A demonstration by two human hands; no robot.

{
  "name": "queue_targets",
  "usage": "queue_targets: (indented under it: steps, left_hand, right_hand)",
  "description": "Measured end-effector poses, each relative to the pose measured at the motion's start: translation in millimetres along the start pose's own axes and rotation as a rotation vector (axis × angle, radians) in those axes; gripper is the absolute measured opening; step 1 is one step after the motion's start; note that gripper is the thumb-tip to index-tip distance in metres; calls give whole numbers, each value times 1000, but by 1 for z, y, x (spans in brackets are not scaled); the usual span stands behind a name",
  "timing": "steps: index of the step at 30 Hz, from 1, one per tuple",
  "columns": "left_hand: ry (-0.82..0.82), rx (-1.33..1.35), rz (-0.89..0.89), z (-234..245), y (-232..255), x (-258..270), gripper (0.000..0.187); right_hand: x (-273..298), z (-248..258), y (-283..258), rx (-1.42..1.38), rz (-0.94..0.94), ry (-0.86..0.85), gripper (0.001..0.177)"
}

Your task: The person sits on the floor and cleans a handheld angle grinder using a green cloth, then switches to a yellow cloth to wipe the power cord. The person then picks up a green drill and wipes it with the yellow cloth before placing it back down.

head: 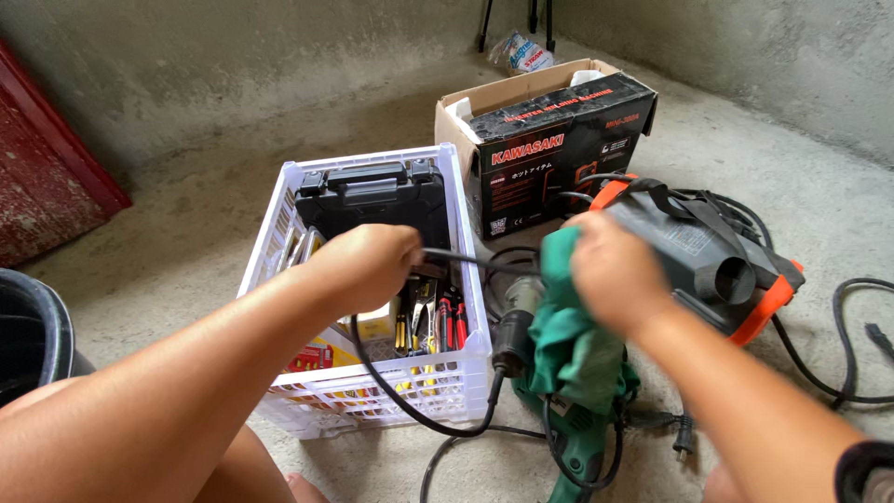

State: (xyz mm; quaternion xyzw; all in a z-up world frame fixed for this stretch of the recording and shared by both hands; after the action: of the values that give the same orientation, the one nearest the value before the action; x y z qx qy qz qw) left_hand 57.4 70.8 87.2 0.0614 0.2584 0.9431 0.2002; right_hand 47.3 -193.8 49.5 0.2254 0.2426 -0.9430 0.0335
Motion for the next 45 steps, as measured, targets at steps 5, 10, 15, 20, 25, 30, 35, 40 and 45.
queue_targets:
  steps: [5, 10, 15, 20, 25, 30, 35, 40, 45]
  left_hand:
    - [98, -151, -297, -13, 47, 27, 23]
    - [30, -59, -345, -19, 80, 44, 23]
    - [-20, 104, -184, -2, 74, 41, 44]
    - [92, 83, -188, 35, 49, 44, 46]
    - [73, 53, 56, 28, -2, 32, 40]
    - [324, -227, -492, 21, 51, 42, 42]
    - [111, 97, -180, -10, 80, 41, 51]
    - [74, -89, -96, 11, 85, 28, 54]
    - [96, -204, -19, 33, 47, 16, 46]
  right_hand:
    - [22, -4, -86, -104, 95, -136, 22]
    - [26, -10, -99, -443, 145, -318, 20]
    - [10, -27, -27, -450, 108, -342, 21]
    - [-2, -2, 98, -453, -66, -179, 24]
    - [9, -3, 136, -504, -247, -65, 21]
    - [4, 15, 38, -420, 24, 6, 25]
    - [6, 31, -32, -1078, -172, -194, 20]
    - [5, 43, -45, -997, -76, -305, 19]
    - [10, 26, 26, -666, -125, -265, 20]
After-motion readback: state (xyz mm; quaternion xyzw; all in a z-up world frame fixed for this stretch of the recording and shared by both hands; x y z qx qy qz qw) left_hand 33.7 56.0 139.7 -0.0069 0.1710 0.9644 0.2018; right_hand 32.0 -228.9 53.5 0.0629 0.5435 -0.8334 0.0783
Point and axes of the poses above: each hand's wrist, its own x-axis away from the middle knuckle, its own z-axis out of the back of the hand, y = z × x, the point moved 8 cm from there along -x, towards the middle knuckle, and after that the axes turned 13 degrees about x, right-handed, at the moved point
